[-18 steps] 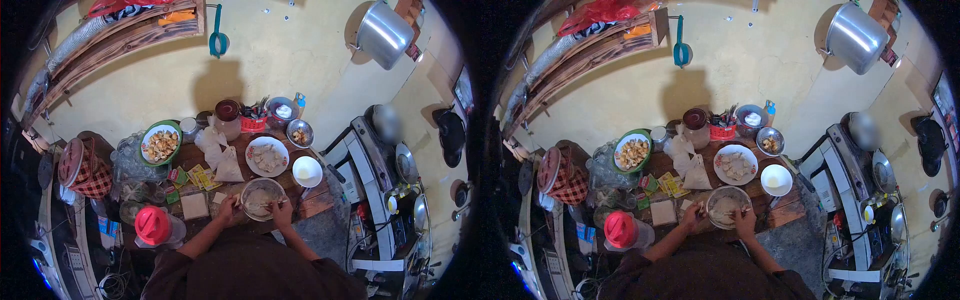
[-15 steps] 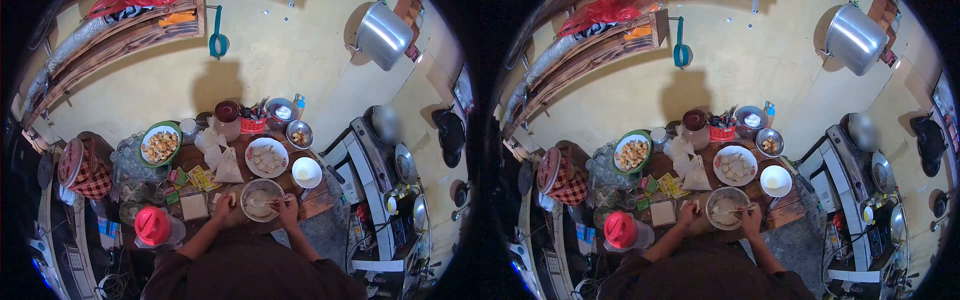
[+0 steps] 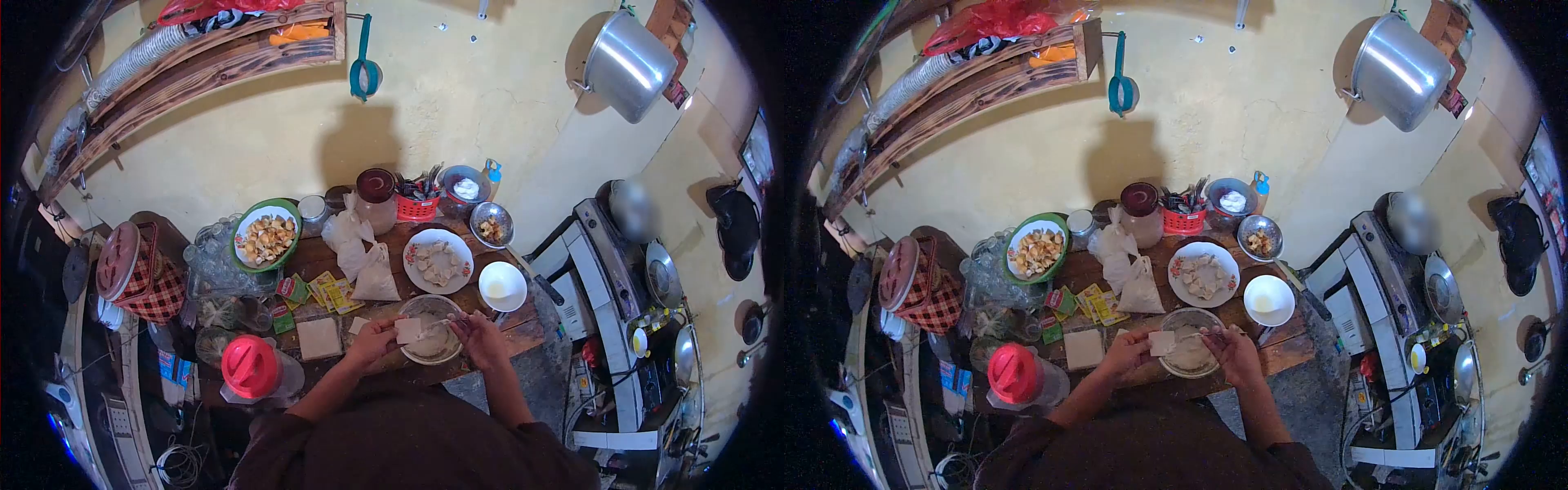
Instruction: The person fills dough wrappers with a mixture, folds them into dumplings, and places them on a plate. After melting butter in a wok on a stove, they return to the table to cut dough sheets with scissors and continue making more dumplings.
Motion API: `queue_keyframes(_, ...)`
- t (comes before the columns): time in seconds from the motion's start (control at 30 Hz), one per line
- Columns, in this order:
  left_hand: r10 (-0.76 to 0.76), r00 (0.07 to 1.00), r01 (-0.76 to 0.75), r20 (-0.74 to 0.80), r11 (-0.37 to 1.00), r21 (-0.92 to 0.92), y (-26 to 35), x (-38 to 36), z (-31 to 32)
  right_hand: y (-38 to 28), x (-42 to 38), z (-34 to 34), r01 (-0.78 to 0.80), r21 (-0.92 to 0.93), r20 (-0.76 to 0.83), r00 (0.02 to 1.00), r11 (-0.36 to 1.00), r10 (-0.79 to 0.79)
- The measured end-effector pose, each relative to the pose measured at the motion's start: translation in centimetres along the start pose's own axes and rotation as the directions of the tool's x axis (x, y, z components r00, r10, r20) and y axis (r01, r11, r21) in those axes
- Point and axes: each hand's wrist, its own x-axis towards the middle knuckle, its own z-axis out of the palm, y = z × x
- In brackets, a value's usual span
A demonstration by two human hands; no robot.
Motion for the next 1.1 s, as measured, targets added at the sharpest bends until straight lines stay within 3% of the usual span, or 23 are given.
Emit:
queue_keyframes(0.2,-0.018,0.996,0.024,0.091,0.998,-0.066,2.0,-2.0,1.5,0.1,0.4,0.3,-0.132,0.113,0.032,0.991,0.985,0.129)
queue_keyframes(0.27,-0.016,0.990,0.028,0.140,0.996,-0.081,2.3,-2.5,1.7,0.2,0.4,0.2,-0.146,0.151,0.130,0.983,0.978,0.127)
queue_keyframes(0.57,0.037,0.968,0.015,0.247,0.979,-0.204,3.2,-3.4,2.0,0.7,0.9,-0.7,-0.266,0.197,0.130,0.961,0.944,0.244)
queue_keyframes(0.97,-0.016,0.983,0.046,0.183,0.986,-0.161,3.3,-3.6,1.5,1.8,2.5,-3.5,-0.345,0.175,0.026,0.938,0.922,0.346)
queue_keyframes(1.1,0.025,0.984,0.012,0.176,0.978,-0.210,2.9,-3.4,1.2,1.3,2.7,-3.8,-0.368,0.184,0.076,0.930,0.911,0.360)
